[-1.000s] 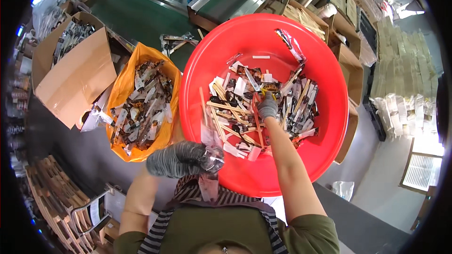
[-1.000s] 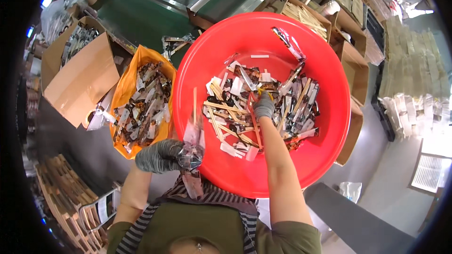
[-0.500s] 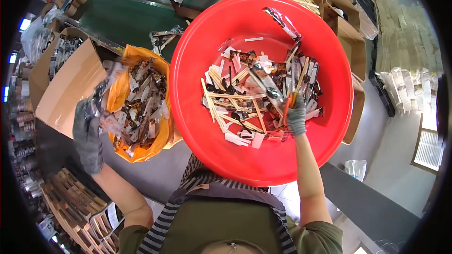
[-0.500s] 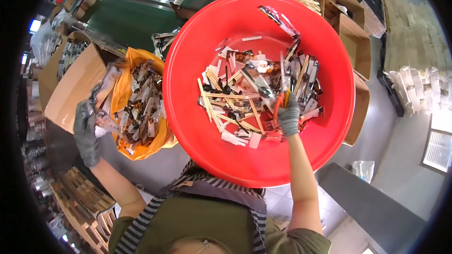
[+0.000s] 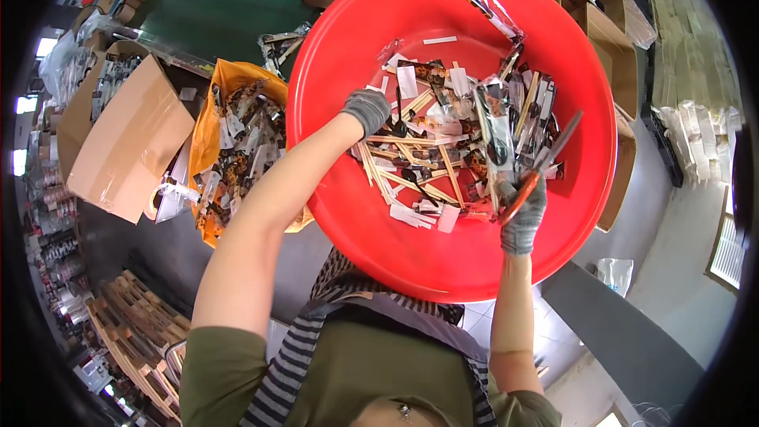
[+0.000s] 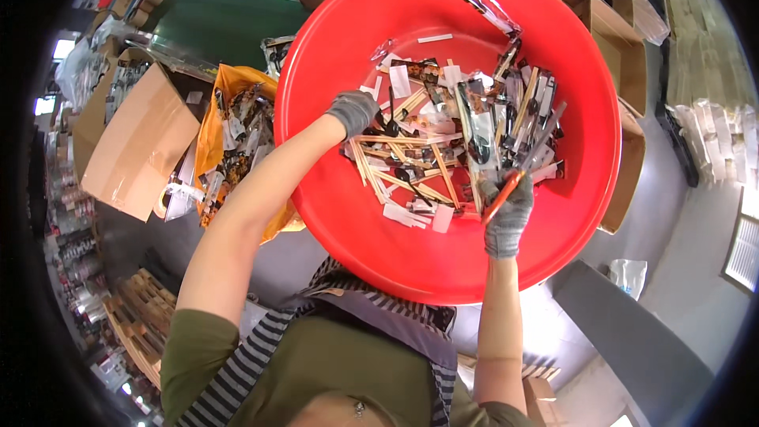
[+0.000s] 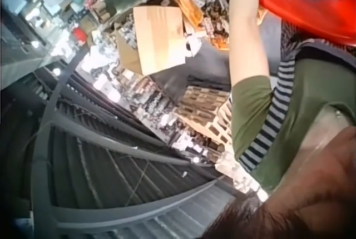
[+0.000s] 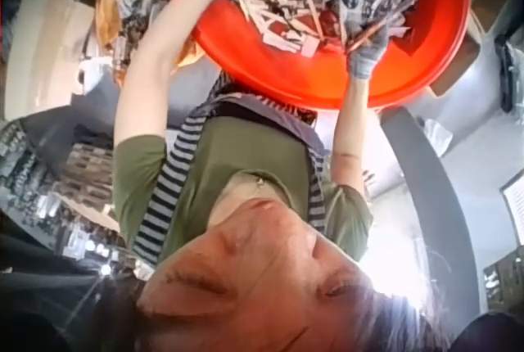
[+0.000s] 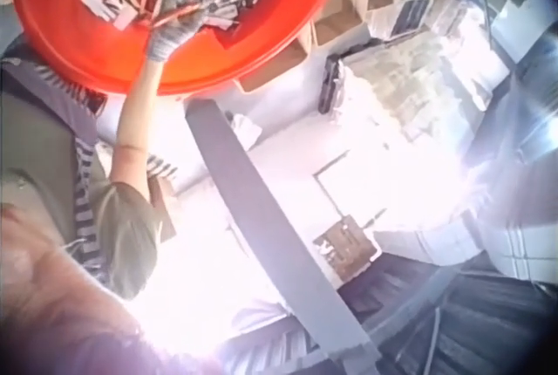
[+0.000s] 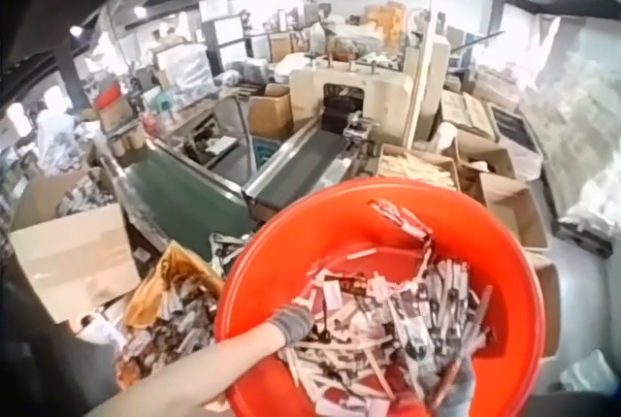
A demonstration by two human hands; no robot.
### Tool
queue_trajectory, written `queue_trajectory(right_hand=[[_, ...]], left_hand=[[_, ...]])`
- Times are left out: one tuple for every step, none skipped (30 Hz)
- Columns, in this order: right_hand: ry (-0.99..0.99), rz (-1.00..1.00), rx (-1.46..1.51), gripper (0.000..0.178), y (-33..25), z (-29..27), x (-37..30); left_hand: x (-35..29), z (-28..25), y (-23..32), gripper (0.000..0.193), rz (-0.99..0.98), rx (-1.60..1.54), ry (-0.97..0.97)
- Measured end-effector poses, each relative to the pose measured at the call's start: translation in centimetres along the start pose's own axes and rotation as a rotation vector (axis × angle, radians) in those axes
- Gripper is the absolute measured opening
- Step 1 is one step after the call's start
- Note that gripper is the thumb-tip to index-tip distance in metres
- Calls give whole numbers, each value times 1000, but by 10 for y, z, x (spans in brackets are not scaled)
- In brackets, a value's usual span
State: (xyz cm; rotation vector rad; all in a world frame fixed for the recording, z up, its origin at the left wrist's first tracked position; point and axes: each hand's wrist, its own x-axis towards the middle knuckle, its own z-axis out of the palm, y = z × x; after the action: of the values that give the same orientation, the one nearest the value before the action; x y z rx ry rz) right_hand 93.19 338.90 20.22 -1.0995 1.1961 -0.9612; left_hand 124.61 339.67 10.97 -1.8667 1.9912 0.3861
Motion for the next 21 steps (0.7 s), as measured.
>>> queue_trajectory(right_hand=[[13, 5, -2, 31, -4, -5, -5], [76, 7, 11, 32, -7, -10, -11], [137, 10, 26, 34, -11, -13, -16], [165, -28, 22, 34, -16, -18, -21], [134, -26, -19, 32, -16, -28, -25], [152, -17, 11, 31, -17, -33, -26], [168, -6, 42, 31, -17, -36, -28], [182, 5, 45, 31, -16, -43, -29], [168, -21, -63, 31, -15, -51, -30], [152, -48, -168, 32, -14, -58, -32], [154, -42, -162, 32, -13, -64, -31], [138, -70, -225, 32, -13, -70, -29], [123, -97, -288, 32, -14, -73, -29], [121, -79, -196, 32, -23, -66, -29], [119, -82, -192, 32, -27, -63, -31], [98, -31, -119, 32, -27, -62, -32], [92, 18, -56, 32, -26, -62, -34], [66, 85, -38, 33, -34, -53, -35], [52, 83, -28, 33, -36, -46, -35], [22, 69, 1, 34, -37, -40, -34], [-6, 52, 29, 35, -35, -34, -32]], left_hand=[[16, 16, 0, 16, 14, 0, -3], [27, 28, 0, 17, 17, 43, -33], [36, 40, -2, 18, 17, 87, -63], [42, 48, -1, 20, 36, 89, -68], [44, 55, -3, 20, 50, 94, -77], [45, 63, -8, 21, 65, 88, 10], [44, 68, -9, 22, 77, 80, 94], [40, 54, -5, 18, 110, 163, 105], [38, 39, 1, 18, 121, 167, 95], [29, 5, 11, 18, 94, 179, -18], [15, -26, 17, 19, 61, 189, -130], [-7, -45, 18, 14, 44, 214, -23], [-46, -78, 18, 11, 89, 318, 171], [-84, -99, 7, 9, 122, 419, 363], [-104, -69, -28, 8, 99, 1007, 522], [-130, -90, -31, 9, 8, 190, 578], [-159, -121, -26, 11, -66, -638, 565], [-194, -143, -32, 12, -158, -167, 595], [-226, -133, -59, 13, -272, -86, 571], [-251, -134, -69, 11, -550, 10, 395], [-272, -126, -84, 15, -816, -16, 166]])
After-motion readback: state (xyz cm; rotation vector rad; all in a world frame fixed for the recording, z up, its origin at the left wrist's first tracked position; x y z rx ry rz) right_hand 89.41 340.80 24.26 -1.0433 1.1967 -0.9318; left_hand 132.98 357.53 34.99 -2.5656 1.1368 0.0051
